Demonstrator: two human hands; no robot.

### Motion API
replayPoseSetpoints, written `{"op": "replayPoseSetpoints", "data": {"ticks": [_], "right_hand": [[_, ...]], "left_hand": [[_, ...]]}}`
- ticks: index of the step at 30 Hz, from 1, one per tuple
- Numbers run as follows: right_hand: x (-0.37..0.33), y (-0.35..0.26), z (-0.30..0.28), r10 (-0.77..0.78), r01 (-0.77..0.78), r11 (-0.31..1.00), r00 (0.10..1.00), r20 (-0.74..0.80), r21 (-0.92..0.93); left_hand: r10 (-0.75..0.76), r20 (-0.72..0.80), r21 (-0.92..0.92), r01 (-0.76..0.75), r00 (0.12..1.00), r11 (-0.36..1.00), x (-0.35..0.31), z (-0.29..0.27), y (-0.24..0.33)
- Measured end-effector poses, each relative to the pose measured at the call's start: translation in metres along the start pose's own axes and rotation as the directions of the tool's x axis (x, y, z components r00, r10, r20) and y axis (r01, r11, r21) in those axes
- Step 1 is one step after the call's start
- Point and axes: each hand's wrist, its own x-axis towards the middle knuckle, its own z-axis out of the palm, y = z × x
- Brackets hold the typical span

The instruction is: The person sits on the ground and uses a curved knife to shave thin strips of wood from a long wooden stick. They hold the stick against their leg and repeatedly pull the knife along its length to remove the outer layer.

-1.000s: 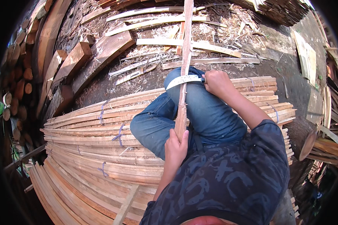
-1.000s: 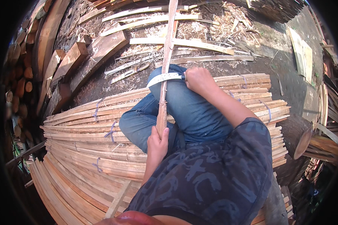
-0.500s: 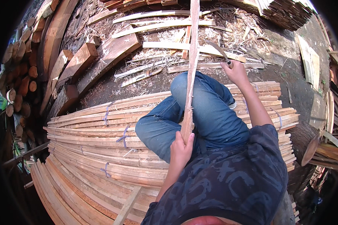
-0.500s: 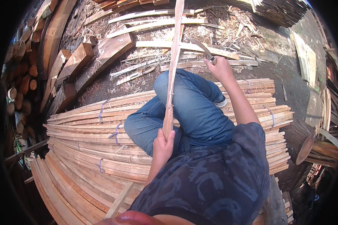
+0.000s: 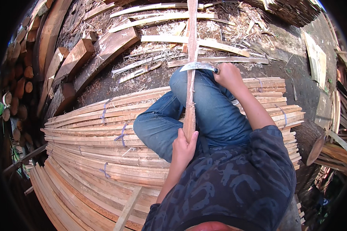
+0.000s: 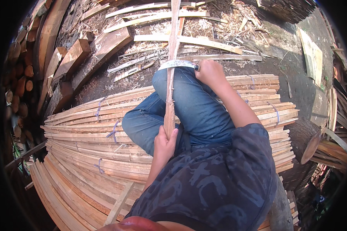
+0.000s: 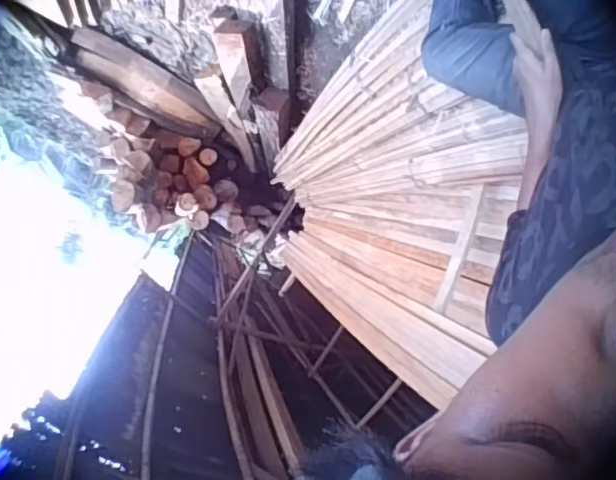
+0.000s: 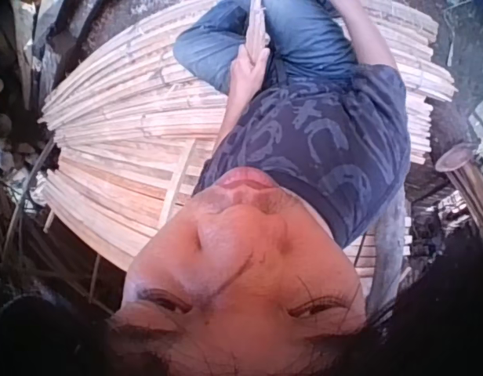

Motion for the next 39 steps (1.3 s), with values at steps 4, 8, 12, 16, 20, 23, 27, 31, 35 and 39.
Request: {"op": "replayPoseSetpoints", "data": {"ticks": [4,8,12,16,20,23,27,31,35,39], "right_hand": [[0.008,0.000,-0.003,0.001,-0.001,0.998,1.000,0.007,-0.061],[0.000,-0.002,-0.002,0.058,-0.057,0.997,0.998,0.032,-0.042],[-0.011,-0.015,-0.018,0.089,-0.085,0.993,0.995,0.052,-0.078],[0.004,0.000,-0.015,-0.005,-0.007,0.978,0.998,-0.058,-0.207],[0.045,0.009,-0.018,0.111,-0.115,0.964,0.993,-0.028,-0.238],[0.082,0.048,-0.006,0.329,-0.327,0.935,0.944,-0.008,-0.135],[0.095,0.138,-0.035,0.579,-0.591,0.799,0.806,-0.125,-0.109],[0.053,0.099,-0.043,0.471,-0.472,0.866,0.881,-0.046,-0.163],[0.000,0.027,-0.026,0.345,-0.343,0.939,0.935,0.078,-0.041],[-0.014,-0.006,-0.006,0.207,-0.208,0.978,0.978,0.030,0.016]], "left_hand": [[0.015,-0.033,-0.005,-0.015,0.999,1.000,-0.001,0.001,0.000],[0.023,-0.054,0.097,-0.018,0.998,0.995,-0.003,0.002,0.002],[0.034,-0.060,0.184,-0.023,0.998,0.983,-0.003,0.005,-0.004],[0.045,-0.066,0.223,-0.030,0.997,0.974,-0.003,0.005,-0.005],[0.031,-0.082,0.231,-0.012,0.996,0.973,-0.002,-0.003,0.004],[0.021,-0.068,0.237,-0.005,0.997,0.971,-0.003,-0.005,0.009],[0.022,-0.077,0.282,0.000,0.997,0.959,-0.016,0.001,-0.016],[-0.003,-0.033,0.152,0.008,0.999,0.988,-0.012,0.002,-0.020],[0.028,-0.055,0.187,-0.017,0.998,0.982,-0.002,0.005,-0.015],[-0.025,-0.029,0.183,0.030,0.999,0.983,-0.001,0.001,-0.008]]}}
